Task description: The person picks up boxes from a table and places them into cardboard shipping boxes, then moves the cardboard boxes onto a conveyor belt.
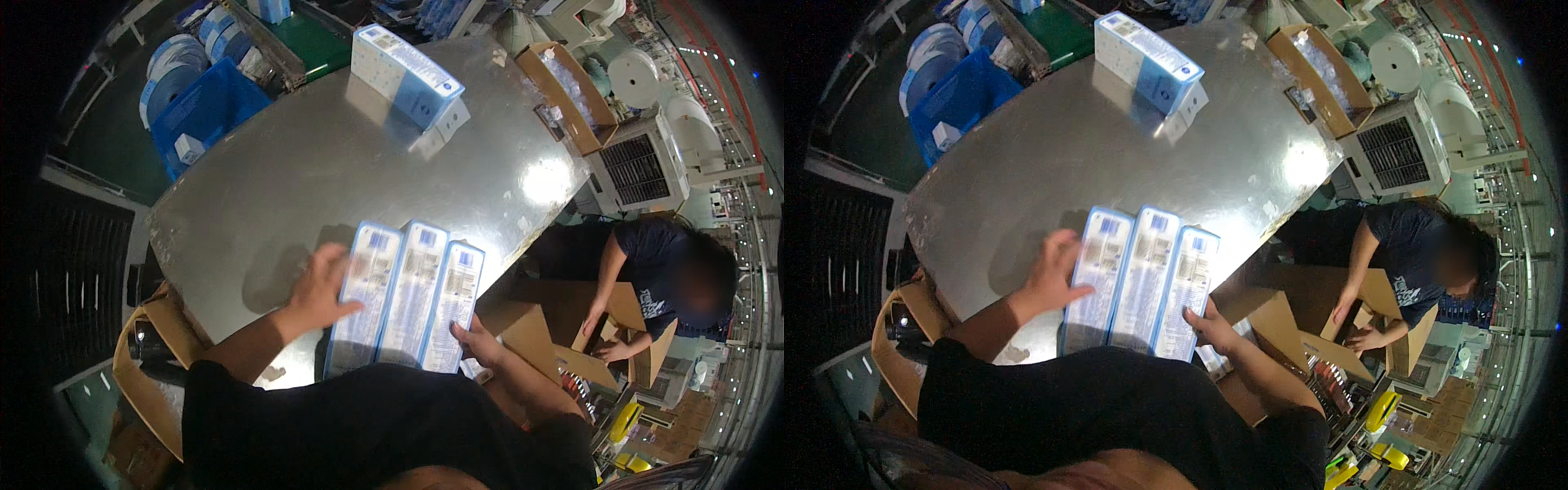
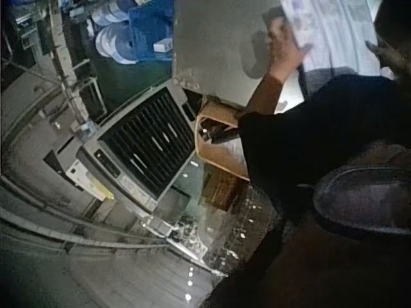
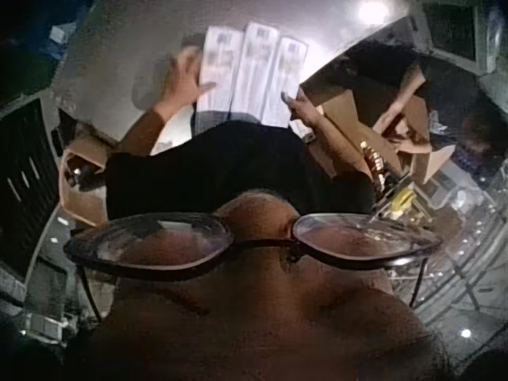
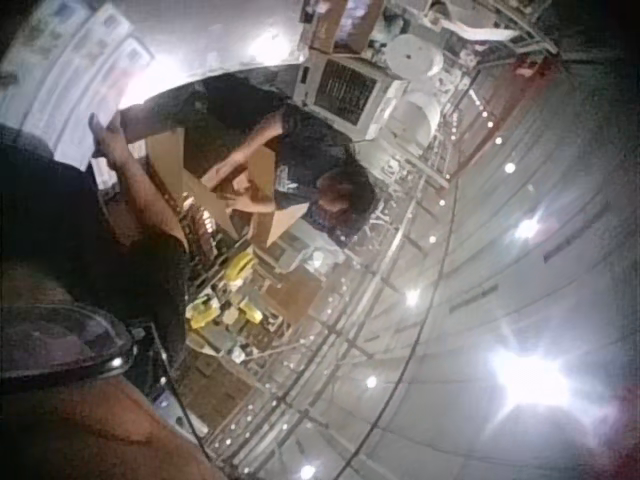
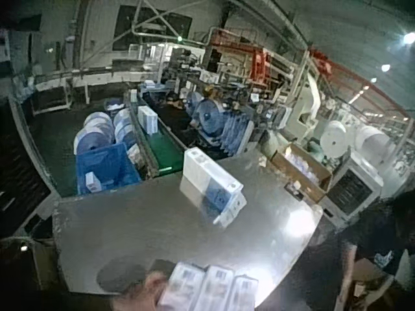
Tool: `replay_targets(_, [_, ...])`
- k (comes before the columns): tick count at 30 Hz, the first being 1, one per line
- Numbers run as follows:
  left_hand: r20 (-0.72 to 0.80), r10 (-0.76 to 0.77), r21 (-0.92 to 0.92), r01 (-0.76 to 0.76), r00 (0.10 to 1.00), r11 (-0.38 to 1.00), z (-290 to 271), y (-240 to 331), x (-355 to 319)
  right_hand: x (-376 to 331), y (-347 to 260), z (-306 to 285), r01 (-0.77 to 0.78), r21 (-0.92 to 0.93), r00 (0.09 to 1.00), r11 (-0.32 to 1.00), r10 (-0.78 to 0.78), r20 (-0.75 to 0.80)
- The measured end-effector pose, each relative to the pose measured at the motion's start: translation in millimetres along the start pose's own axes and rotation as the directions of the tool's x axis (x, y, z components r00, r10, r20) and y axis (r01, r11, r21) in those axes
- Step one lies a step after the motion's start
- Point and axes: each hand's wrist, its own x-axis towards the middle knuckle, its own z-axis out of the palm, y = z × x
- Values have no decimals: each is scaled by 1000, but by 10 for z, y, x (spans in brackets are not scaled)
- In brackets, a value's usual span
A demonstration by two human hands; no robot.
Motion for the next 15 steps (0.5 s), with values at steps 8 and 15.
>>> replay_targets(8, [571, -256, -692, 625, 780, 362, 108, -72, -387, 293, 279, -37, -56, 87, 973, 995, 35, 227])
replay_targets(15, [128, 180, -679, -46, 975, 732, 242, 1154, -96, -1225, -556, -454, 610, -270, 779, 745, -626, 33])
